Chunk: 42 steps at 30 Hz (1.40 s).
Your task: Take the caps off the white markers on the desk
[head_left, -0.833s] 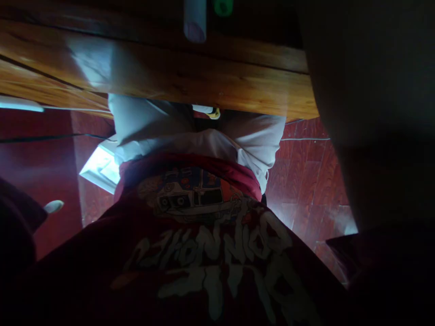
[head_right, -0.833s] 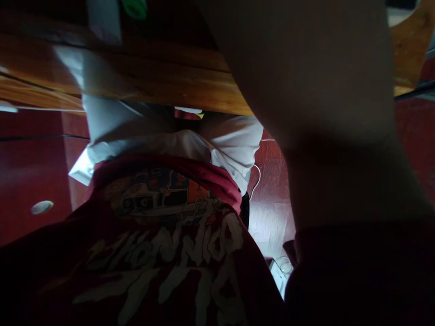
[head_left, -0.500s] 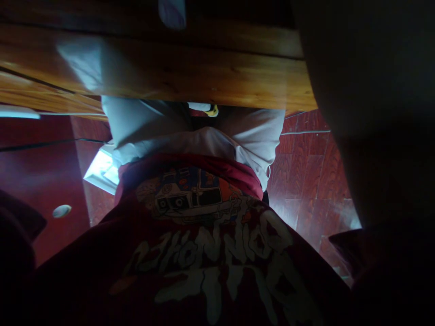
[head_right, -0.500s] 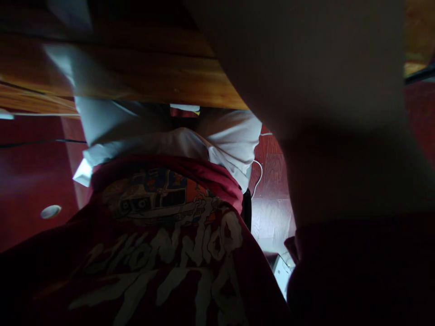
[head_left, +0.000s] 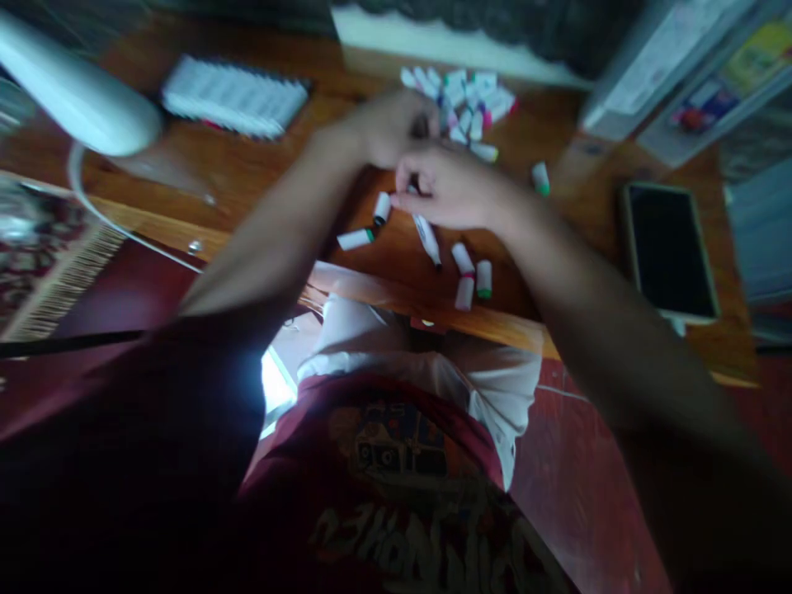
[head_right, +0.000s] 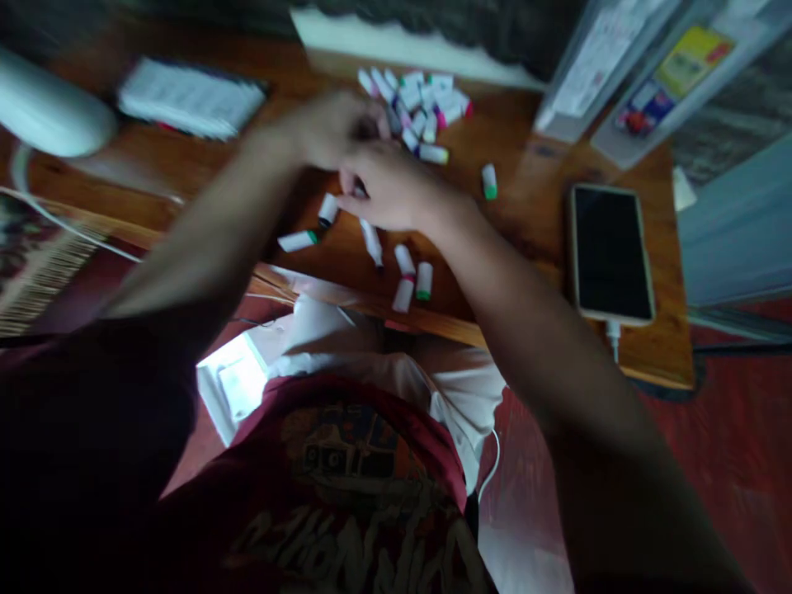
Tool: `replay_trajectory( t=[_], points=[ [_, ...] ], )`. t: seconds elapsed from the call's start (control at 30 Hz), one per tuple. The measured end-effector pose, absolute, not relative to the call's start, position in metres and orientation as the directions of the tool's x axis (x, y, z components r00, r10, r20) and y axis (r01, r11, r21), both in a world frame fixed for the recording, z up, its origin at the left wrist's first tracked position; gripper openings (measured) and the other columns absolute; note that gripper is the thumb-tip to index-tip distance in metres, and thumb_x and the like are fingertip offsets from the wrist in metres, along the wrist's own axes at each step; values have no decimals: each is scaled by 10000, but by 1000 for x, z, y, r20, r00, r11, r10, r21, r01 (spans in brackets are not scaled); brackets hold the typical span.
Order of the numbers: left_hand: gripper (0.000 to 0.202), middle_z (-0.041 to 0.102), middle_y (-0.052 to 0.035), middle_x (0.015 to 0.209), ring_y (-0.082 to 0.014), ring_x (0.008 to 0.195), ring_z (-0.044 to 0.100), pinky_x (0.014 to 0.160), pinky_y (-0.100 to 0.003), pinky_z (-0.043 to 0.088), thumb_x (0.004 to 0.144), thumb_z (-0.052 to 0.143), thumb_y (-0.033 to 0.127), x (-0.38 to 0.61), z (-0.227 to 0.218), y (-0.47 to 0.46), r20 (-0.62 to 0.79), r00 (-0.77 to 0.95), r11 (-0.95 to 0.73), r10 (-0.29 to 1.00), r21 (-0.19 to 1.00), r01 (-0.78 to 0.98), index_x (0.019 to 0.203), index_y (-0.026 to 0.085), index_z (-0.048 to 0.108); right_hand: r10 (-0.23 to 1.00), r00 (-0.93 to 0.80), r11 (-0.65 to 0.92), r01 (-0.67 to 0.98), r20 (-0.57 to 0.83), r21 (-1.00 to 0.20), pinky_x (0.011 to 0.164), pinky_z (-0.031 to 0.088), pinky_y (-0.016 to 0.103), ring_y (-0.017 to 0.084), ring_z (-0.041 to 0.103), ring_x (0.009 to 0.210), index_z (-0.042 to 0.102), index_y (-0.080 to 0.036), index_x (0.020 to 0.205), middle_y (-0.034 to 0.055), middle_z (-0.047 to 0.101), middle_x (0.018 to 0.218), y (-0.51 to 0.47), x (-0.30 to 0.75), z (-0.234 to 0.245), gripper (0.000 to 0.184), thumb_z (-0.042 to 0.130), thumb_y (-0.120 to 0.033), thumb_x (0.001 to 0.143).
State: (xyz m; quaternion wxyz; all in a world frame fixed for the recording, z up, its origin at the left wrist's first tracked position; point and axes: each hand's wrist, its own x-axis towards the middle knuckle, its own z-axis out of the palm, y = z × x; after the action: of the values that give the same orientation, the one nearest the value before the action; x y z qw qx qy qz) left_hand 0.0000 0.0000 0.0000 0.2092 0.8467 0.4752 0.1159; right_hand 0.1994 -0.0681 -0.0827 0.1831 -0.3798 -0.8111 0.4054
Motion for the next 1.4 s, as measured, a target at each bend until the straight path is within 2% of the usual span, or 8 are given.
replay_trajectory(
  t=[0.1, 0.17, 0.27, 0.43, 0.67, 0.9, 1.03, 1.4],
  points=[
    [317, 646, -27, 863, -82, 799, 525, 802, -220, 401, 959, 590, 317, -15, 20, 4, 66, 455, -448, 888, 353, 822, 1022, 26, 701, 697, -707, 549, 421, 117, -722, 646, 325, 237, 98, 475, 648, 696, -140, 931, 3, 567, 649, -37, 164, -31, 323, 674, -455, 869],
    [340, 655, -23, 829, -83, 723, 495, 693, -210, 344, 946, 585, 376, -14, 16, 5, 85, 451, -450, 888, 358, 818, 980, 64, 716, 664, -731, 625, 427, 158, -653, 620, 282, 244, 85, 424, 594, 693, -141, 878, -7, 533, 606, -31, 153, -9, 268, 654, -406, 876],
    [356, 664, -26, 807, -95, 675, 475, 637, -233, 292, 919, 571, 434, -12, 4, 8, 110, 456, -457, 883, 424, 782, 906, 106, 708, 669, -727, 638, 456, 154, -620, 583, 242, 252, 73, 378, 542, 679, -142, 844, -19, 498, 571, -33, 153, -1, 261, 614, -391, 889],
    [358, 662, -24, 774, -103, 669, 476, 637, -235, 282, 875, 574, 469, -15, -2, 14, 142, 465, -471, 874, 482, 738, 851, 131, 692, 662, -741, 619, 458, 110, -639, 542, 209, 246, 70, 376, 522, 667, -152, 909, -32, 472, 564, -32, 157, -9, 335, 599, -480, 887],
    [355, 662, -12, 758, -86, 635, 463, 616, -225, 283, 883, 558, 455, -18, -4, 16, 157, 467, -478, 870, 502, 721, 805, 130, 678, 573, -819, 627, 420, 24, -656, 509, 206, 228, 62, 343, 500, 618, -158, 828, -53, 426, 529, -24, 152, 2, 342, 660, -498, 834],
    [362, 662, -17, 765, -90, 642, 450, 621, -224, 271, 887, 547, 467, -18, -5, 15, 160, 457, -473, 875, 483, 737, 814, 136, 674, 631, -773, 560, 393, 68, -730, 645, 408, 223, 105, 548, 713, 662, -143, 951, 37, 643, 810, -25, 164, -10, 399, 534, -520, 920],
    [375, 638, -10, 704, -88, 597, 404, 611, -231, 256, 887, 548, 475, -17, -3, 14, 156, 453, -467, 878, 485, 739, 786, 135, 667, 636, -770, 554, 409, 51, -725, 644, 404, 223, 102, 539, 682, 681, -154, 957, 27, 645, 775, -28, 167, -10, 373, 551, -502, 920],
    [341, 659, -18, 742, -97, 629, 447, 633, -237, 278, 879, 569, 455, -16, 0, 12, 157, 458, -473, 875, 471, 744, 824, 141, 691, 642, -764, 569, 425, 57, -704, 636, 376, 226, 99, 518, 664, 686, -161, 938, 20, 634, 756, -30, 165, -6, 354, 545, -486, 927]
  ],
)
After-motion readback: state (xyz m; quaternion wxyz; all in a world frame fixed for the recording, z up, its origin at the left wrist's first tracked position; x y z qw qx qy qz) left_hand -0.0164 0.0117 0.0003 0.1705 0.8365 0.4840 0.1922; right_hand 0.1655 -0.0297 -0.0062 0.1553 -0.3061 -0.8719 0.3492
